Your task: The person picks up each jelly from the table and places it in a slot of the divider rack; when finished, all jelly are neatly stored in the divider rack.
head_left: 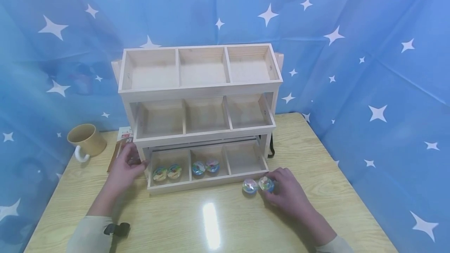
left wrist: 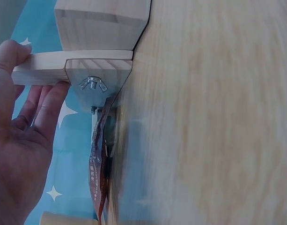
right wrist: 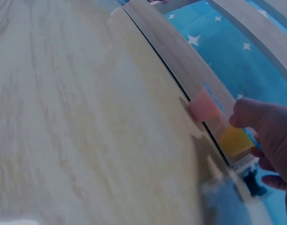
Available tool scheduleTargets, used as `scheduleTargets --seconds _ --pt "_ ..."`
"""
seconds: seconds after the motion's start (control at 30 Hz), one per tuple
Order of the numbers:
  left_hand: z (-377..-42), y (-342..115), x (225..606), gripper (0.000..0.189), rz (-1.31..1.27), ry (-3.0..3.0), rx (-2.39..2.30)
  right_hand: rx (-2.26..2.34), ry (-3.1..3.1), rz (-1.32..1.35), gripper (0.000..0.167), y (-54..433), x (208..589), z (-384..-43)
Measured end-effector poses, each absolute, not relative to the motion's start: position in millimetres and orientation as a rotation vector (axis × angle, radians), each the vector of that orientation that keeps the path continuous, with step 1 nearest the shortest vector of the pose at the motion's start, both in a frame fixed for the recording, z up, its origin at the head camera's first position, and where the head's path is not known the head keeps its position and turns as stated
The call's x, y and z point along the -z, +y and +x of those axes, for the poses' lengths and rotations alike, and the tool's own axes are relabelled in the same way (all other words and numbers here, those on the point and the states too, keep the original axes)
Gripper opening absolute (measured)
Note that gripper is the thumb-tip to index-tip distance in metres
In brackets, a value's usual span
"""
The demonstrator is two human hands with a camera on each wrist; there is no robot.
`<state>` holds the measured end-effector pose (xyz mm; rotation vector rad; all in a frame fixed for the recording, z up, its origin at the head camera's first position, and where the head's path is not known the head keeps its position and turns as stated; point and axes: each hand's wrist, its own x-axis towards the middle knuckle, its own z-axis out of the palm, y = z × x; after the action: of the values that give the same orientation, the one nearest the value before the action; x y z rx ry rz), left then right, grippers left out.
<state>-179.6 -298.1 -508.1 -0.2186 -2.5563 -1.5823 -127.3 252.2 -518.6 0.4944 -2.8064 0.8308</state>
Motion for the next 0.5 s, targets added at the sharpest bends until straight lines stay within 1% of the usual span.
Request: scheduleTargets --seconds 0.2,0.5 --pt "-179 -297 508 0.062 -0.213 -2.558 1.557 -0.720 -2.678 0.581 0.048 254 510 -132" --pt "-180 -298 508 0.064 -0.222 -2.545 1.574 -0.734 -2.578 0.635 0.049 244 492 -150"
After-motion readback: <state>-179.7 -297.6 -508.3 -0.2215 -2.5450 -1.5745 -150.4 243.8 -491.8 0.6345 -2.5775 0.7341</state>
